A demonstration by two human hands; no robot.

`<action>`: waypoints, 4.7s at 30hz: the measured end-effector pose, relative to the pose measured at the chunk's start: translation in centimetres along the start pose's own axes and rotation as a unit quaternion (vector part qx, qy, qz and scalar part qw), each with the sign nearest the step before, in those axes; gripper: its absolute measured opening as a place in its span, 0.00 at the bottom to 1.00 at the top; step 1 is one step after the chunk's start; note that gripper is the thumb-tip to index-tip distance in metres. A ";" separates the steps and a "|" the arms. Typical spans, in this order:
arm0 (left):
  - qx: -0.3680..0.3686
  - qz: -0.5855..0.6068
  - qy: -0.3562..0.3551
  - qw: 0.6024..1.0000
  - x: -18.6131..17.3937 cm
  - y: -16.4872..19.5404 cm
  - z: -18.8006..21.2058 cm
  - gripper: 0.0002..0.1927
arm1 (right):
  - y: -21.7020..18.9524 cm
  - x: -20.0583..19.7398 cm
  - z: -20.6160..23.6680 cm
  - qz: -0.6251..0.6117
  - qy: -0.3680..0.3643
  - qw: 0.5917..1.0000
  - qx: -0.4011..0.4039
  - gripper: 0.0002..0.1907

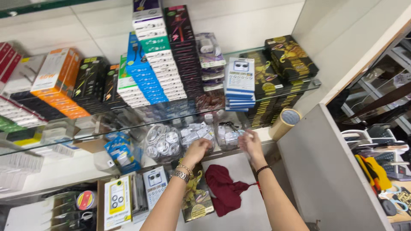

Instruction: The person wipes product boxes with a maroon cloth and restacks them on a glass display shelf. They take boxes from the shelf, wipe each one on the counter, and place them back in stacks, also repositioning a small hanging card package on the shelf.

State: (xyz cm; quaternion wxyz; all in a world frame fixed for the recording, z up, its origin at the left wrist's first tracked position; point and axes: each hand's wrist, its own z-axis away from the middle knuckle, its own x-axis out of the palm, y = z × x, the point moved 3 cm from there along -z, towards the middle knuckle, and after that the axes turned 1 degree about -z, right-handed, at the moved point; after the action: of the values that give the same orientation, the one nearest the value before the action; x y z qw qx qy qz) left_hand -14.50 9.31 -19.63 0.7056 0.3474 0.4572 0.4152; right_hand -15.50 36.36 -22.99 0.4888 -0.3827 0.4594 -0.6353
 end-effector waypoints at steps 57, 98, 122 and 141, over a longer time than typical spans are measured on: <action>0.245 0.101 0.113 0.957 -6.2 5.4 18.9 0.19 | -14.0 12.1 12.0 0.073 0.022 0.993 -0.087 0.31; 0.146 0.381 0.303 0.861 -10.2 1.5 12.1 0.26 | -6.5 12.7 20.1 -0.183 -0.205 0.951 0.143 0.34; 0.245 0.184 -0.020 0.952 12.6 24.9 1.3 0.17 | -11.3 -8.0 14.8 -0.549 0.008 0.835 0.032 0.43; 0.098 0.255 -0.083 0.958 17.9 25.8 -8.2 0.43 | -23.2 -12.7 -12.5 -0.319 0.143 0.936 -0.050 0.13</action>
State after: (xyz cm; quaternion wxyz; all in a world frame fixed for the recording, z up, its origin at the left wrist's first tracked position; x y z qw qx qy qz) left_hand -24.84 37.09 -6.41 0.5742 0.5527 0.3319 0.5047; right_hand -30.48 53.63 -4.83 0.1697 -0.4377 0.4095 -0.7823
